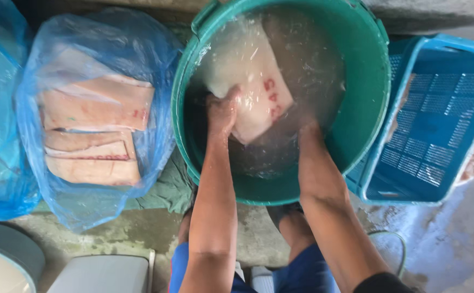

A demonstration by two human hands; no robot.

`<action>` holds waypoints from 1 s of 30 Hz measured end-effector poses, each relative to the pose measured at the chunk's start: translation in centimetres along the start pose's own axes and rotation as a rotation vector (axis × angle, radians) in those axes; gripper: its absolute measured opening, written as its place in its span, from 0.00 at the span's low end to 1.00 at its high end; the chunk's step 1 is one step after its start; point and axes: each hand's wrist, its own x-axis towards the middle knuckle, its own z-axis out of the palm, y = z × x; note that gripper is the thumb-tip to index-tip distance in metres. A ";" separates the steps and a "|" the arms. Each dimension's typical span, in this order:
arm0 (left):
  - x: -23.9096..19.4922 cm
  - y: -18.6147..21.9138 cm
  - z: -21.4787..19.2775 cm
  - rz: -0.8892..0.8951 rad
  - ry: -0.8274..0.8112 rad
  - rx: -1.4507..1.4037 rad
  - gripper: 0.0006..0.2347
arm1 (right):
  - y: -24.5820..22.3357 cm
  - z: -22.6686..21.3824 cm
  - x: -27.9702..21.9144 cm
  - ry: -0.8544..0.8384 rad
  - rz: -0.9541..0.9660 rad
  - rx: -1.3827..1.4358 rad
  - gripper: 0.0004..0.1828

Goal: The person takes large, flat pieces of raw meat from a blue plastic bag and washes them by hand in a green bucket filled with water. After rinsing each piece, the person places it into a blue plastic basket. The process is repeated for several pieces of meat.

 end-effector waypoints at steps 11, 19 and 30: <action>-5.9 1.1 -1.2 -0.161 -0.121 -0.433 0.18 | -16.1 -18.9 -19.4 -0.263 -0.357 0.777 0.34; -4.6 -1.0 -0.9 -0.475 -0.146 -0.476 0.19 | -21.4 -17.4 -30.1 -0.282 -0.465 1.138 0.45; -2.4 -5.6 -1.4 -0.397 -0.159 -0.539 0.20 | -9.7 -6.9 -17.1 -0.050 -0.456 -0.525 0.56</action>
